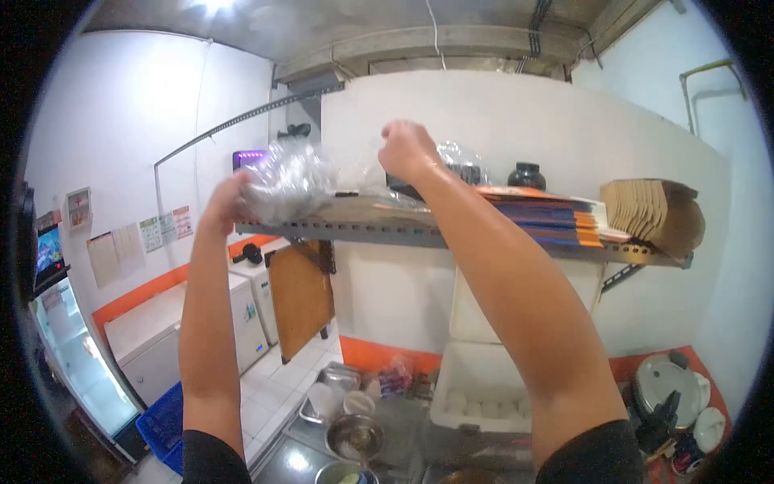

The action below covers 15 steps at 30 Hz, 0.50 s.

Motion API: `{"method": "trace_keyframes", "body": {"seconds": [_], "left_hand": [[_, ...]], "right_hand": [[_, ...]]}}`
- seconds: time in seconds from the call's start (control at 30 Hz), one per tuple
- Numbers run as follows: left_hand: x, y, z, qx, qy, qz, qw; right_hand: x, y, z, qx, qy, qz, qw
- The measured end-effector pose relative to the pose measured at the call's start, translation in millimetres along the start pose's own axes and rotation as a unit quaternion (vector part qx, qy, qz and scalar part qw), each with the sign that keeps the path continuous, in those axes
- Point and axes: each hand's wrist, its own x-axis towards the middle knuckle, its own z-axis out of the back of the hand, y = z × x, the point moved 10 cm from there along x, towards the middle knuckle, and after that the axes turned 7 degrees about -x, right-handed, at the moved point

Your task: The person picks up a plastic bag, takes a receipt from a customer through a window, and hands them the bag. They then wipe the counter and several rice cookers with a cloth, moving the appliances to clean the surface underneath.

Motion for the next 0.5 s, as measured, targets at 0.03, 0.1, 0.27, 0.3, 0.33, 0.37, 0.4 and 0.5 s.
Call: {"method": "trace_keyframes", "body": {"seconds": [0.03, 0.1, 0.27, 0.3, 0.33, 0.37, 0.4, 0.5], "left_hand": [[13.7, 16.8, -0.3, 0.006, -0.004, 0.028, 1.000], [52.5, 21.4, 10.9, 0.193, 0.001, -0.083, 0.978], [4.9, -24.8, -8.7, 0.472, -0.149, -0.153, 0.855], [-14.7, -36.5, -12.4, 0.473, -0.181, -0.175, 0.844], [-28.5, -47.1, -14.4, 0.474, -0.216, -0.194, 0.831], [-34.7, -54.4, -17.4, 0.461, -0.230, -0.213, 0.830], [-39.7, -59.4, -17.5, 0.449, -0.247, -0.228, 0.828], [-61.2, -72.9, -23.5, 0.437, -0.292, -0.276, 0.804]], "right_hand": [[8.8, -8.0, -22.9, -0.068, 0.036, 0.014, 0.997], [21.2, -41.3, -69.8, -0.194, 0.157, -0.044, 0.967], [-2.2, -82.9, -99.4, -0.321, 0.263, -0.171, 0.893], [-2.9, -80.8, -85.6, -0.299, 0.257, -0.208, 0.895], [-5.8, -68.5, -66.9, -0.273, 0.252, -0.242, 0.896], [-8.3, -63.7, -56.2, -0.244, 0.248, -0.273, 0.897], [7.6, -69.0, -63.9, -0.275, 0.271, -0.228, 0.894], [34.9, -71.8, -77.8, -0.275, 0.307, -0.113, 0.904]]}}
